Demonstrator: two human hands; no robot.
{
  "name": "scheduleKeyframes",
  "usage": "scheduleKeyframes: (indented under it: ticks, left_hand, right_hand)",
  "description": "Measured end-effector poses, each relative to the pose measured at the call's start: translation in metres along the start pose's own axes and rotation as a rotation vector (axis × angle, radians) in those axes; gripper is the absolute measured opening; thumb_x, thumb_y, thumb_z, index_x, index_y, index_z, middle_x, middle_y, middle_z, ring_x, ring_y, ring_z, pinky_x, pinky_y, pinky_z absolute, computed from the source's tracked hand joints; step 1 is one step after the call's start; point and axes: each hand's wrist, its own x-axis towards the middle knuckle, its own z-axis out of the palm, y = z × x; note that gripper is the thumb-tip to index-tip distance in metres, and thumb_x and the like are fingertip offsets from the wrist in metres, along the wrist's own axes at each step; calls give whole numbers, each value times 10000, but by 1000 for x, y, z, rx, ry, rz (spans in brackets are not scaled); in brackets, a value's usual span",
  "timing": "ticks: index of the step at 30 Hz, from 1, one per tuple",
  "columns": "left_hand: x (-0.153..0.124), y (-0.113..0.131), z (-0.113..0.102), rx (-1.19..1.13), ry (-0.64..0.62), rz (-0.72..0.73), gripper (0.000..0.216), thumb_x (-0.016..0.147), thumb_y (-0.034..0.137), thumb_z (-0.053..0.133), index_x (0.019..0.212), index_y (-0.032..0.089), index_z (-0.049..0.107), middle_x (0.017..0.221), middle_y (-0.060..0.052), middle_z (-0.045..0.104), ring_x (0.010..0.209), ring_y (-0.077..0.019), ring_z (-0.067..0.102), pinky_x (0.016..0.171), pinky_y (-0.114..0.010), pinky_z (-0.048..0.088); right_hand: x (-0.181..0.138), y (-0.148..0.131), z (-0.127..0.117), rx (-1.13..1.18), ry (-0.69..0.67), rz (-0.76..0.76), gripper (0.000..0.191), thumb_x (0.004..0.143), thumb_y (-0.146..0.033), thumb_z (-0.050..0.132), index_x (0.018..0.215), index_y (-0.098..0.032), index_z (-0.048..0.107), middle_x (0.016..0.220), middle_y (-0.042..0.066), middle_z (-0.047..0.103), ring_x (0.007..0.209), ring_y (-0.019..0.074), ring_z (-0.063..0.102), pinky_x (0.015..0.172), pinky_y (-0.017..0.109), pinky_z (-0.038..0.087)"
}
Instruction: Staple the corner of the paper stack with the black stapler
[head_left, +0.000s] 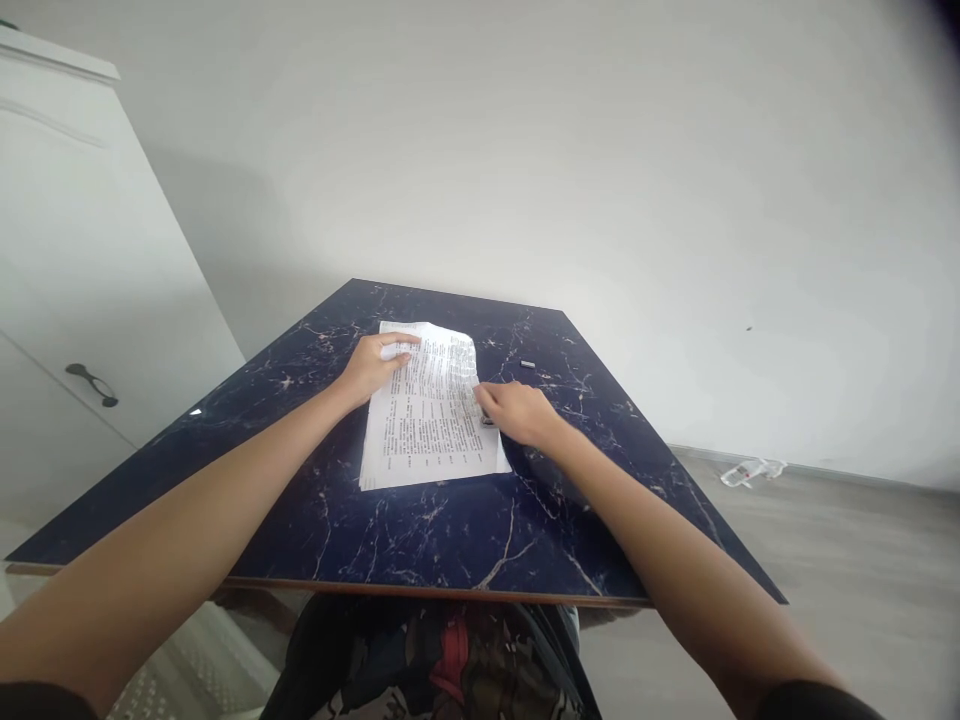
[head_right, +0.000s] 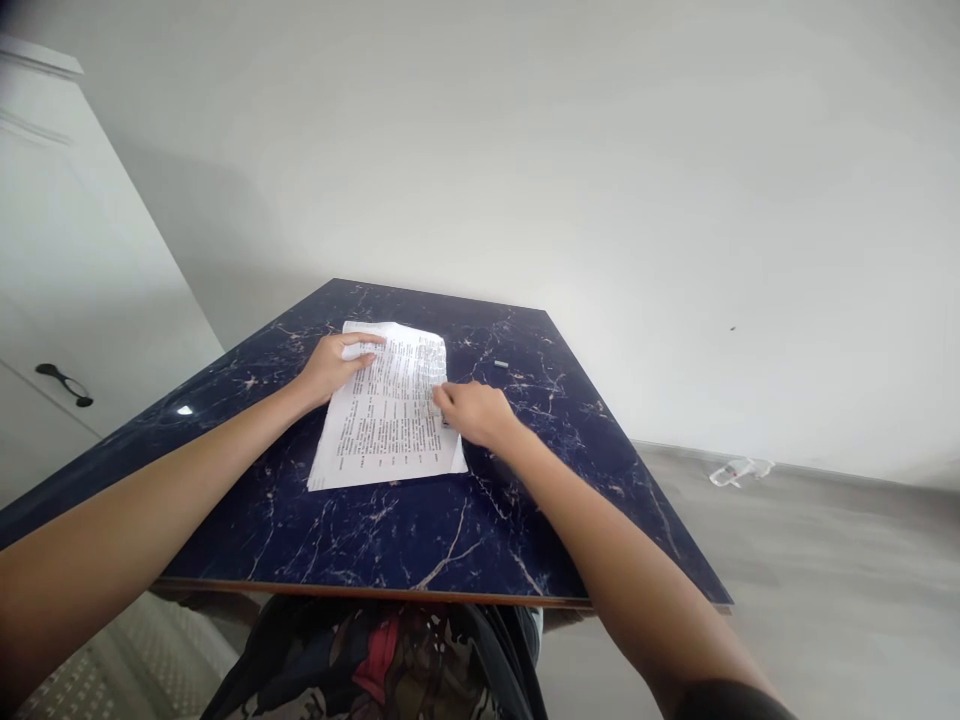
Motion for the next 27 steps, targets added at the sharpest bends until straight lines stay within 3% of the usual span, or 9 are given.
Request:
scheduleKeyframes:
  ticks: [3,5,7,10,13,16,19,24,27]
  left_hand:
    - [3,-6,-2,118,-60,7,289,874,228,676,1141,272,776,1283,-52,724,1238,-279,641,1150,-475,415]
    - [5,-11,-3,198,-111,26,300,878,213,655,1149,279,767,1294,-45,719,1249,-276,635,1158,-470,404]
    - [6,-14,-4,272,-159,40,330,885,212,639,1189,288,743,1341,-41,693,1296,-281,604,1171,-472,388]
    - [8,-18,-6,359,-206,15,387,895,256,636,1277,304,682,1435,-44,629,1359,-310,552,1162,-493,393]
    - [9,-21,-6,424,-231,-42,467,883,293,660,1348,303,622,1435,-69,625,1321,-338,579,1102,-481,449]
    - [10,-21,-6,477,-237,-123,568,874,320,675,1427,293,549,1335,-118,678,1179,-349,664,987,-442,518]
    - [9,-19,-6,506,-251,-146,651,875,374,671,1490,298,473,1338,-138,665,1165,-369,659,932,-431,525]
    - [6,-14,-7,579,-209,-208,814,862,547,659,1556,252,353,1361,-223,583,1208,-422,613,948,-467,495]
    - [5,-13,-5,591,-133,-286,844,868,632,608,1551,220,331,1379,-266,499,1167,-435,625,952,-499,485]
  right_hand:
    - [-7,18,-21,228,-128,-135,393,991,-599,455,983,-219,555,872,42,662,661,167,553,598,308,372]
    - [-10,29,-30,219,-190,-224,380,885,-582,644,980,-222,563,902,39,666,686,167,561,599,308,369]
    - [-10,39,-34,171,-225,-248,334,848,-522,695,887,-213,573,856,36,660,669,161,557,600,315,373]
    - [-9,55,-37,68,-190,-120,313,844,-468,684,752,-198,555,748,46,635,604,160,538,571,329,375]
    - [-7,63,-38,17,22,83,302,831,-455,677,749,-184,572,743,82,639,620,187,564,560,341,408]
    - [-7,49,-35,256,164,81,295,854,-423,651,998,-167,625,943,111,694,744,209,638,619,343,497]
    - [-6,17,-26,451,56,-75,420,860,-379,656,1217,-165,604,1100,114,698,822,209,666,683,350,539]
    - [-4,-20,-16,305,-144,-170,240,885,-376,633,990,-160,639,834,66,683,642,165,576,583,303,437]
    - [-6,-26,-15,262,-150,-198,367,916,-346,590,1246,-197,532,846,38,669,583,134,527,522,269,374]
